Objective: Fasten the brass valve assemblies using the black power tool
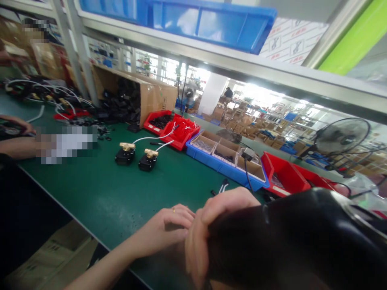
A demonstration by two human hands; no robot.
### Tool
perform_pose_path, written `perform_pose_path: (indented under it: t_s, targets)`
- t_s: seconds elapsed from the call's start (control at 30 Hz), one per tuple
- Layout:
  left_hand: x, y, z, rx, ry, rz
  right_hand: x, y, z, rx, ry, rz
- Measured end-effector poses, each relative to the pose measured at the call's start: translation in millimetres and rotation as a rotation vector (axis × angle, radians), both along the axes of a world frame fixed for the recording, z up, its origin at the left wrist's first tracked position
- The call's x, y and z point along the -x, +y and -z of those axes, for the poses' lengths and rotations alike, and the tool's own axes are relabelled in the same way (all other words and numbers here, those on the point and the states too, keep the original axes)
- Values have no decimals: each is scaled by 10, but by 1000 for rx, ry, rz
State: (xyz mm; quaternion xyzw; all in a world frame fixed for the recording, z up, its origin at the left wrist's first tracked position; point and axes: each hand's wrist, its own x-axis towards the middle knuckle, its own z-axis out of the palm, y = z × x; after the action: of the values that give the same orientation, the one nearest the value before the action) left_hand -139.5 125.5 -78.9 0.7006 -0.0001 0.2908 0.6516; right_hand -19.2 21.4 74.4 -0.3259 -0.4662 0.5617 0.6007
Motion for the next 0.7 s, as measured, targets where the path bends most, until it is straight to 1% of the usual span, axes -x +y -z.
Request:
perform_pose_path:
  t_s: [0.07,0.1,0.2,0.37,0.5,0.63,0.7]
  targets:
    - [-19,-4,4,-3,25,20,-37,90,-2,-76,-11,-192]
    - [-26,-10,12,-10,47,15,-64,116,12,-93,-19,-241]
    - [-35,-29,47,-16,91,-18,-144,130,81,-75,-64,-297]
    - [-22,-45,42,-32,109,-11,-204,94,144,-80,-77,-296]
    - [-9,-49,14,-22,121,-19,-240,94,144,-64,-118,-329]
    - [-12,-47,31,-31,120,-22,-264,113,135,-69,-127,-356]
    - [-17,-47,41,-32,118,-20,-251,118,133,-51,-113,-340]
